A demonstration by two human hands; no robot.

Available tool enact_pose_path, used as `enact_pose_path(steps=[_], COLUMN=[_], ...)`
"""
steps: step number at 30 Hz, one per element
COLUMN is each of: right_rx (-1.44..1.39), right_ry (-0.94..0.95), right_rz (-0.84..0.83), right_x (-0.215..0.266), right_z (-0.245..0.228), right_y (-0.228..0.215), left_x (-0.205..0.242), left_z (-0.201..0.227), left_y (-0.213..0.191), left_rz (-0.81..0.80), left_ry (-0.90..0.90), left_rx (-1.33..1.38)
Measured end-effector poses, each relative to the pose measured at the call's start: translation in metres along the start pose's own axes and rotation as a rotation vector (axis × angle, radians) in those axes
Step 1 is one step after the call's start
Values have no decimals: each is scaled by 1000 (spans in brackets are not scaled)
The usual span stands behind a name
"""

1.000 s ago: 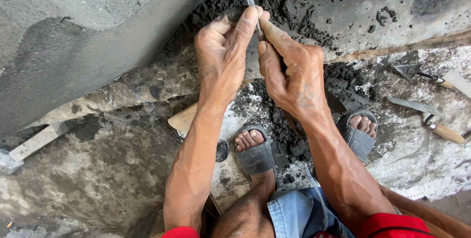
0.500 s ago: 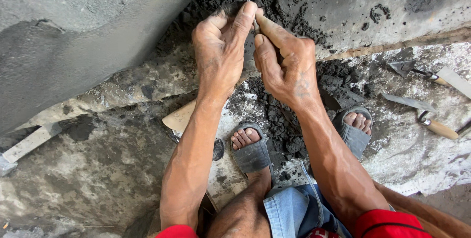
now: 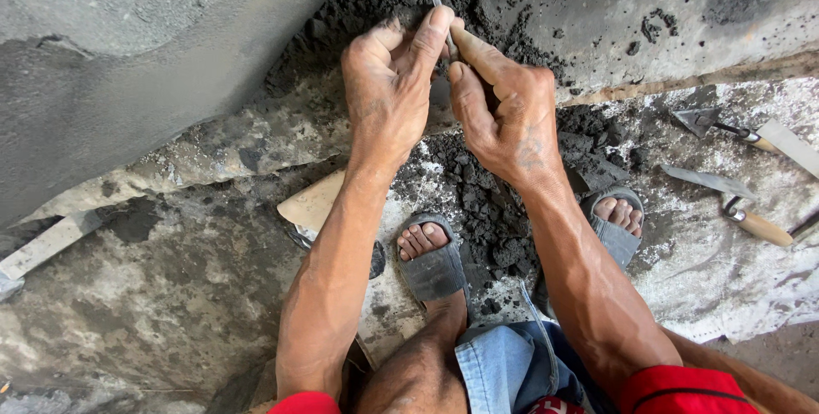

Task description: The person uses a small metal tool to carve and shape wet concrete on a large decorative structure, then uses a larger trowel to apply and smooth additional wet concrete onto the surface.

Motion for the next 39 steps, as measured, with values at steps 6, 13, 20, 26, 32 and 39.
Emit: enact_pose_path(steps=[6, 13, 20, 26, 32, 39], right_rx=[20, 85, 75, 118, 194, 233], right_ry=[-3, -72, -112, -115, -135, -101], right_rz=[-17, -20, -42, -66, -79, -114], right_x=[-1, -4, -7, -8, -9, -6], right_z=[5, 7, 5, 9, 10, 16], right_y=[-3, -9, -12, -17, -22, -26], left_x=[-1, -3, -5, -7, -11, -13], left_z=[3, -1, -6, -7, -14, -29], left_y=[6, 12, 16, 22, 30, 38], left_rz=[-24, -29, -30, -43, -63, -72], left_ry=[34, 35, 18, 4, -52, -115], left_rx=[-52, -53, -74, -71, 45, 133])
Point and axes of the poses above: each hand's wrist, its own x-axis away from the middle knuckle, its own y-axis out of the palm, z = x × y, the point moved 8 cm from there along -x, towards the middle knuckle, and after that the axes turned 1 degree about x, right-handed, at the moved point
